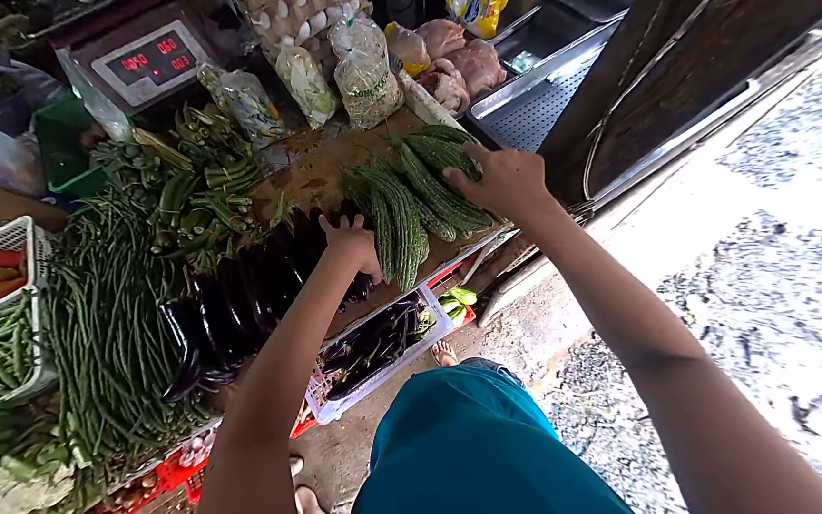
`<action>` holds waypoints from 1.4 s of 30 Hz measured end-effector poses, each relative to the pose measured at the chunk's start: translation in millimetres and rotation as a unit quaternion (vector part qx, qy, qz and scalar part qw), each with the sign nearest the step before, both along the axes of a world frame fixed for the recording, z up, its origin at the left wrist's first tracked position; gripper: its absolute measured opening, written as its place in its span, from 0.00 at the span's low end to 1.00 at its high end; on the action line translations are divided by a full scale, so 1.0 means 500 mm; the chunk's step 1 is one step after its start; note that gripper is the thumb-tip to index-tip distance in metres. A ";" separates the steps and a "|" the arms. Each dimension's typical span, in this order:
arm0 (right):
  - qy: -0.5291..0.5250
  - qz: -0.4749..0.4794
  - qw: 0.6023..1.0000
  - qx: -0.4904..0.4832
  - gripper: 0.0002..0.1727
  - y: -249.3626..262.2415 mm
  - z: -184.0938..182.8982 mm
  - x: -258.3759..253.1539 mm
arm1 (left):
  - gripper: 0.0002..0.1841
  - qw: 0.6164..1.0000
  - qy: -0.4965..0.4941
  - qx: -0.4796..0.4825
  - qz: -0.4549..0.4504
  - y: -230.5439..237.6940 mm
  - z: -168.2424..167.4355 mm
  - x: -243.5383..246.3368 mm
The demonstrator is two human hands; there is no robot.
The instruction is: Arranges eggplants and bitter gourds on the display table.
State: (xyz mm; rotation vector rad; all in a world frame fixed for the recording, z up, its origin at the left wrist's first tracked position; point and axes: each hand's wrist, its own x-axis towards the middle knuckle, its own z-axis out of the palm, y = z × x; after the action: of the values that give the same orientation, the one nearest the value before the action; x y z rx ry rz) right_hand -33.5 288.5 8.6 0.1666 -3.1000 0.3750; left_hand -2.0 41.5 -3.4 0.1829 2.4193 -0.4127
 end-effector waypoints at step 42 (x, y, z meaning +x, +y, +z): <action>-0.010 -0.037 0.987 -0.153 0.34 -0.148 -0.117 0.205 | 0.43 0.954 0.146 0.235 -0.111 -0.056 -0.063 0.026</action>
State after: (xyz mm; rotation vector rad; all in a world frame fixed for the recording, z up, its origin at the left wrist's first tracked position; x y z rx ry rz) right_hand 69.1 214.3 -49.8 0.0410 -3.0058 0.8454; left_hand 10.9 13.7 -34.7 0.6476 2.7667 0.0564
